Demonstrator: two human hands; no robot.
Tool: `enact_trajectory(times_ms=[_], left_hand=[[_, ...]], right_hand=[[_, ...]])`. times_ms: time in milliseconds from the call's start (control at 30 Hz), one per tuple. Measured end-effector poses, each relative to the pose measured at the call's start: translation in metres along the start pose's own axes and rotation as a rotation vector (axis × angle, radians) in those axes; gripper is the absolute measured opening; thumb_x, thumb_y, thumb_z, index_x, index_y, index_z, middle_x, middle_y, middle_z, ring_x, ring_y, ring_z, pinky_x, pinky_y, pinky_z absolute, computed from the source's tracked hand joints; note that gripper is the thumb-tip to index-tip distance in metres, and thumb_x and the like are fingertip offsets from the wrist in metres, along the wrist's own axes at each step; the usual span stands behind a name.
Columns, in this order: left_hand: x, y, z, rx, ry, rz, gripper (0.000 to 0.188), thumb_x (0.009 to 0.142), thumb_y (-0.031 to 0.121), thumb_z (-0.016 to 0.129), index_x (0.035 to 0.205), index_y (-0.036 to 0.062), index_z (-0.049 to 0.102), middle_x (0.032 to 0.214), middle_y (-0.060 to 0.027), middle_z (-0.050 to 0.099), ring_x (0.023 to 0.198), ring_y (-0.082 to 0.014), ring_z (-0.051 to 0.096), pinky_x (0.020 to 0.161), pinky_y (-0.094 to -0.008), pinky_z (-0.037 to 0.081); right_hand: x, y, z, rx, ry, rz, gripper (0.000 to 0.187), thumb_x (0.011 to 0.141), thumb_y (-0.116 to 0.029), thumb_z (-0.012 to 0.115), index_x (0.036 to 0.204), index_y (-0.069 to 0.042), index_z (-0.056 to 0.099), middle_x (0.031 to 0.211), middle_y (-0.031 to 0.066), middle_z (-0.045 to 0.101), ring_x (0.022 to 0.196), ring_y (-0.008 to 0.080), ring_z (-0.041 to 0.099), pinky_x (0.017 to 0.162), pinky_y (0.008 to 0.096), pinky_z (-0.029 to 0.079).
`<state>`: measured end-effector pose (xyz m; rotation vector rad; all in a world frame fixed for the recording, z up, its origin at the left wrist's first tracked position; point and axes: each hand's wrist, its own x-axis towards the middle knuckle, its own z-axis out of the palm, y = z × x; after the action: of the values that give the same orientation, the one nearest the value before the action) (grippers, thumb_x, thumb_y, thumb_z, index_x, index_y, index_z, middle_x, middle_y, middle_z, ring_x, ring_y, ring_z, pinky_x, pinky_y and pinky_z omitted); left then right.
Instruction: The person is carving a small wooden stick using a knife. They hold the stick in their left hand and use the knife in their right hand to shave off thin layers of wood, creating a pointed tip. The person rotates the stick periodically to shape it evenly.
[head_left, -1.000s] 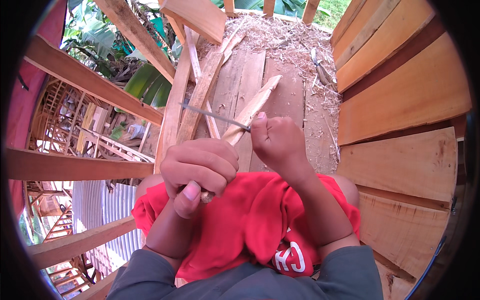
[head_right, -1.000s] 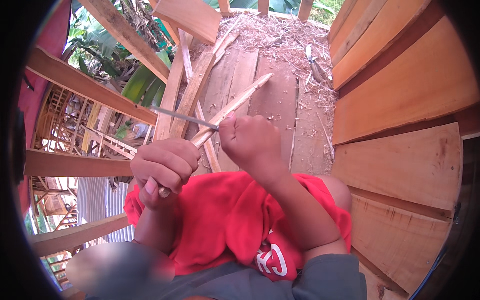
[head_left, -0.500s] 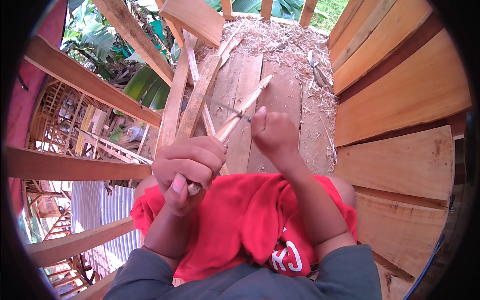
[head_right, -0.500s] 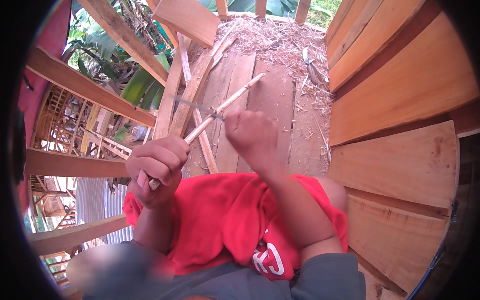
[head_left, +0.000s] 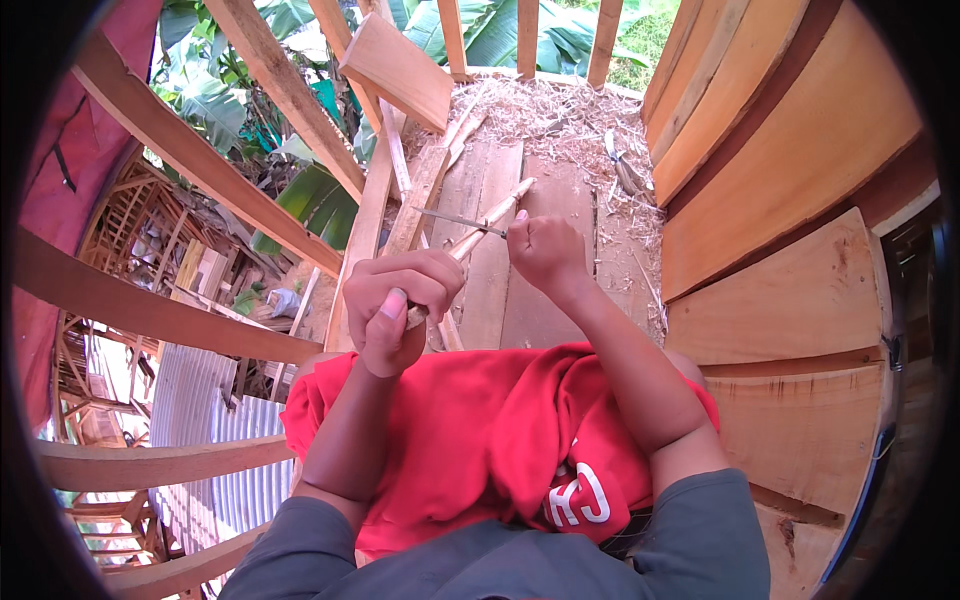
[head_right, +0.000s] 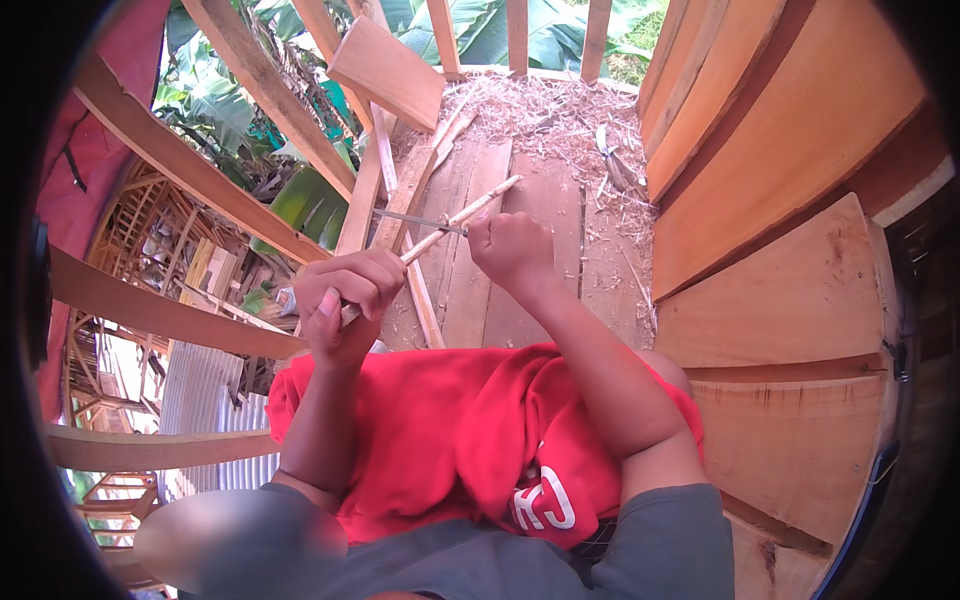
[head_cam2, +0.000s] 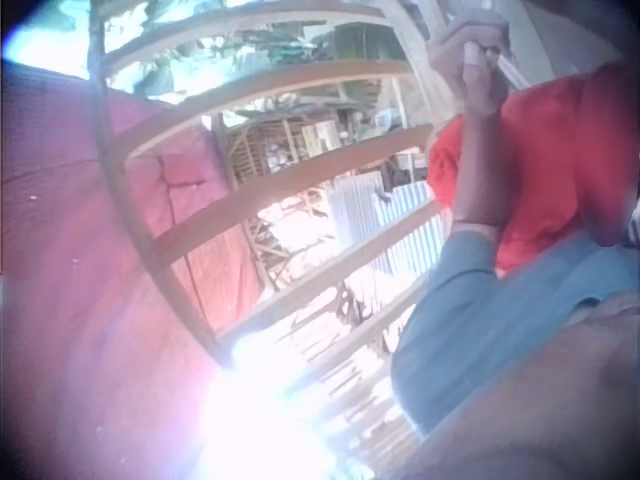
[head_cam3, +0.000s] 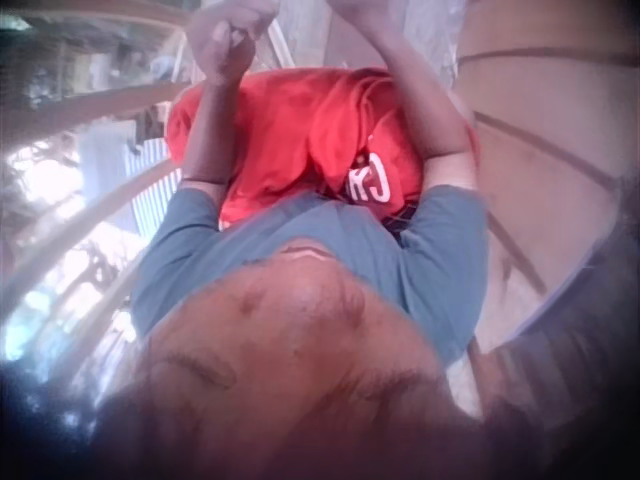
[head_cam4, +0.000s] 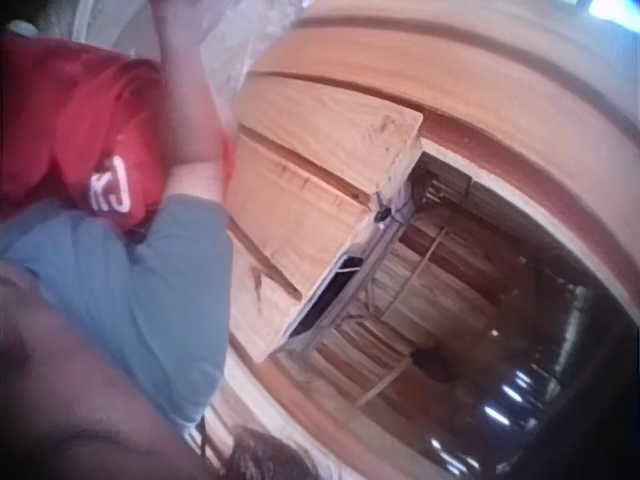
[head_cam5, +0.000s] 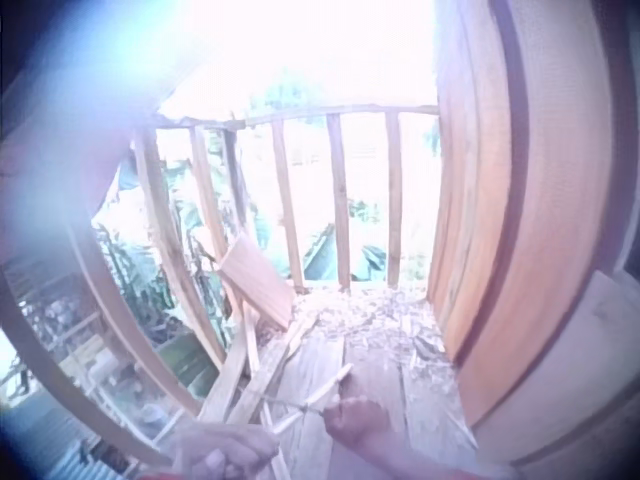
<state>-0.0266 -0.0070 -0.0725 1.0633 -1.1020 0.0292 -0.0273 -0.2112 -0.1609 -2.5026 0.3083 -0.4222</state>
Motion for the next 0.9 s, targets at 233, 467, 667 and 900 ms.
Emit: enact_trajectory(times_ms=[233,467,667,900], left_hand=[[0.043,0.008,0.001,0.081,0.008,-0.011,0.047,0.095,0.029,0.039,0.066,-0.0048,0.056,0.066,-0.0169,0.059,0.059,-0.0235,0.055,0.061,-0.0343,0.045],[0.088,0.016,0.007,0.000,0.091,-0.087,0.048,0.095,0.031,0.040,0.071,-0.0071,0.056,0.066,-0.0175,0.055,0.059,-0.0252,0.054,0.060,-0.0378,0.046],[0.083,0.007,0.018,0.001,0.065,-0.026,0.050,0.096,0.032,0.039,0.069,-0.0067,0.056,0.064,-0.0164,0.055,0.058,-0.0246,0.053,0.058,-0.0366,0.046],[0.085,0.006,0.011,-0.046,0.076,-0.047,0.048,0.098,0.030,0.034,0.071,-0.0044,0.052,0.065,-0.0148,0.050,0.060,-0.0237,0.048,0.057,-0.0375,0.044]], right_hand=[[0.005,-0.019,-0.044,0.119,-0.112,-0.071,0.049,0.099,-0.035,0.040,0.083,0.002,0.067,0.072,0.0249,0.063,0.071,0.0407,0.064,0.068,0.0505,0.050],[-0.006,-0.030,-0.071,0.358,-0.228,-0.089,0.034,0.101,-0.028,0.045,0.094,0.002,0.062,0.073,0.0215,0.063,0.074,0.0401,0.064,0.068,0.0484,0.047],[-0.018,-0.033,-0.065,0.494,-0.120,-0.101,0.035,0.101,-0.026,0.045,0.087,0.003,0.059,0.067,0.0235,0.060,0.066,0.0419,0.062,0.061,0.0495,0.043],[-0.001,-0.019,-0.052,0.536,-0.147,-0.133,0.037,0.101,-0.025,0.046,0.080,0.003,0.058,0.061,0.0216,0.056,0.060,0.0407,0.058,0.059,0.0483,0.042]])
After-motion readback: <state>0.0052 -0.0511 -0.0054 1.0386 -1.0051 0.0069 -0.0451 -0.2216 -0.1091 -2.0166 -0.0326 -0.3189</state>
